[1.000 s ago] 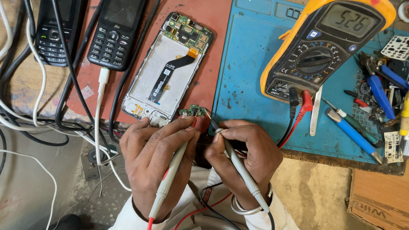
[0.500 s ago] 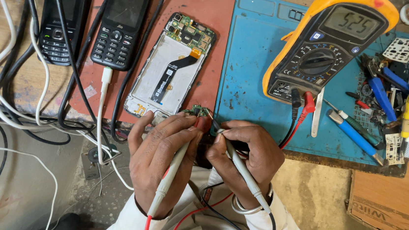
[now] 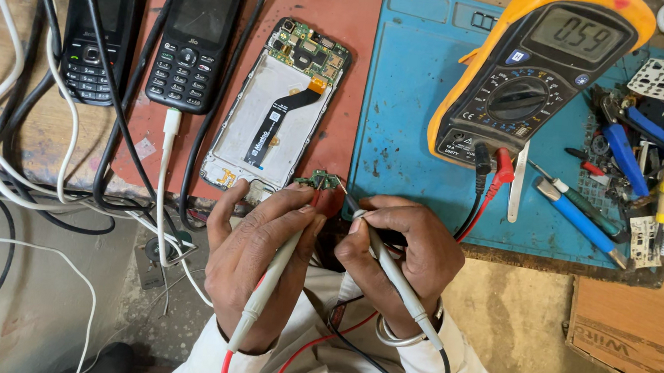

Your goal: The person uses multimeter probes to test points on a disassembled smartphone motherboard resting on the bench, repositioning the probes across different components and checking the meter readings. At the end, the person picks up a small bottle and applies liquid from it onto the board area.

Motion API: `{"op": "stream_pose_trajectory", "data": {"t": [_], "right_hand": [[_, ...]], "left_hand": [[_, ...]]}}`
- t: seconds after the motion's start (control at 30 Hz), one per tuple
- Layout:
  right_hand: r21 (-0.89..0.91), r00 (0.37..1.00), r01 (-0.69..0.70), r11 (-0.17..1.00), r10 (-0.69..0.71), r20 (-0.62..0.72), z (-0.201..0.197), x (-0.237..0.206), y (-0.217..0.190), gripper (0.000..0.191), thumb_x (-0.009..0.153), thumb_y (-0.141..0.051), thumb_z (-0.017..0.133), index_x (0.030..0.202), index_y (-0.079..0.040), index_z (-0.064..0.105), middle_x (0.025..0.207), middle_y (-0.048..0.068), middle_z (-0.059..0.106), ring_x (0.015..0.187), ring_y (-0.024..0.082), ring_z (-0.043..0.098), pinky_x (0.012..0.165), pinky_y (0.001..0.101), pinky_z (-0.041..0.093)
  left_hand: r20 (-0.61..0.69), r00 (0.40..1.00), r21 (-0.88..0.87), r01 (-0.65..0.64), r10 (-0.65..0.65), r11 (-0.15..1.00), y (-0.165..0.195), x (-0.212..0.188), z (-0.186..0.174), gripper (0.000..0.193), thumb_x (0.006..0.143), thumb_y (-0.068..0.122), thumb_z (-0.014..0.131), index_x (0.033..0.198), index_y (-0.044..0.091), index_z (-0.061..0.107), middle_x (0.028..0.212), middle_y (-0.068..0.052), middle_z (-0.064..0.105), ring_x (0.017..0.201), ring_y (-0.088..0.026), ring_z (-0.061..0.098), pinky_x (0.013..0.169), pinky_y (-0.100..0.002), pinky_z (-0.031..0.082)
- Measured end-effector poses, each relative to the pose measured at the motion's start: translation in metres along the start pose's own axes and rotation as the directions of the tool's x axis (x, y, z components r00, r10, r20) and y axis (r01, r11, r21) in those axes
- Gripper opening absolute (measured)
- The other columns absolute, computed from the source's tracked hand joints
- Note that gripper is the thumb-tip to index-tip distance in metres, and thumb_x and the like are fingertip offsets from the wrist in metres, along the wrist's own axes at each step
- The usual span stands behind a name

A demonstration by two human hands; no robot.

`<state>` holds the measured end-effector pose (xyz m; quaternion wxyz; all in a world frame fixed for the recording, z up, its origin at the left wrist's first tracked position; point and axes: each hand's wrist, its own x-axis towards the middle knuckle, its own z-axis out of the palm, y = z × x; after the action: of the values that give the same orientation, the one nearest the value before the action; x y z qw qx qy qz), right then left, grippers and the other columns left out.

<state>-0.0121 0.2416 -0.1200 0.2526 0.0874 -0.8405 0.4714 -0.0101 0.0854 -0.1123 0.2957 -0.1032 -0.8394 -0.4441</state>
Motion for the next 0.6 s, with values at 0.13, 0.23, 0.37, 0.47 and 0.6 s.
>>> {"op": "stream_pose_trajectory", "data": {"t": [0.13,0.23,0.37,0.47,0.6], "right_hand": [[-0.011,1.000,-0.004,1.000,0.005,0.007,-0.0009,0.0001,-0.0011,0.030,0.085,-0.019,0.086,0.098,-0.003,0.064,0.099,0.015,0.075,0.086,0.019,0.078,0.076,0.0282,0.063],[-0.030,1.000,0.019,0.999,-0.018,0.002,-0.0007,0.0009,-0.0010,0.030,0.085,-0.019,0.086,0.099,-0.003,0.064,0.099,0.014,0.075,0.089,0.020,0.078,0.077,0.0286,0.063],[-0.024,1.000,0.010,1.000,-0.010,0.003,-0.0008,0.0006,-0.0013,0.031,0.085,-0.020,0.086,0.098,-0.003,0.064,0.099,0.014,0.075,0.089,0.020,0.078,0.076,0.0288,0.063],[-0.039,1.000,0.026,0.999,-0.026,0.001,0.0002,0.0005,-0.0014,0.031,0.085,-0.021,0.085,0.098,-0.003,0.064,0.100,0.014,0.075,0.090,0.021,0.078,0.076,0.0285,0.062],[-0.055,1.000,0.028,0.998,-0.028,-0.006,0.0020,0.0022,-0.0002,0.027,0.086,-0.018,0.083,0.097,-0.002,0.065,0.099,0.015,0.075,0.087,0.020,0.078,0.073,0.0276,0.062]], "left_hand": [[0.006,1.000,0.000,0.001,-0.001,1.000,0.0008,0.0006,-0.0003,0.025,0.089,0.005,0.083,0.109,0.008,0.067,0.113,-0.007,0.076,0.110,-0.019,0.075,0.117,-0.046,0.041],[0.010,1.000,0.003,0.001,-0.001,1.000,0.0013,0.0018,-0.0002,0.025,0.090,0.005,0.083,0.108,0.008,0.067,0.113,-0.007,0.076,0.111,-0.019,0.074,0.117,-0.046,0.040],[0.022,1.000,0.007,0.000,0.000,1.000,0.0025,0.0027,-0.0020,0.024,0.089,0.005,0.083,0.107,0.008,0.067,0.114,-0.007,0.076,0.112,-0.019,0.074,0.117,-0.046,0.040],[0.047,0.999,0.013,0.000,0.000,1.000,0.0032,0.0029,-0.0048,0.024,0.088,0.005,0.082,0.107,0.008,0.068,0.114,-0.007,0.076,0.112,-0.020,0.074,0.117,-0.046,0.038],[0.046,0.998,0.030,-0.033,0.032,0.999,0.0021,0.0044,-0.0032,0.023,0.089,0.005,0.082,0.106,0.008,0.067,0.114,-0.007,0.076,0.113,-0.021,0.074,0.116,-0.045,0.038]]}}
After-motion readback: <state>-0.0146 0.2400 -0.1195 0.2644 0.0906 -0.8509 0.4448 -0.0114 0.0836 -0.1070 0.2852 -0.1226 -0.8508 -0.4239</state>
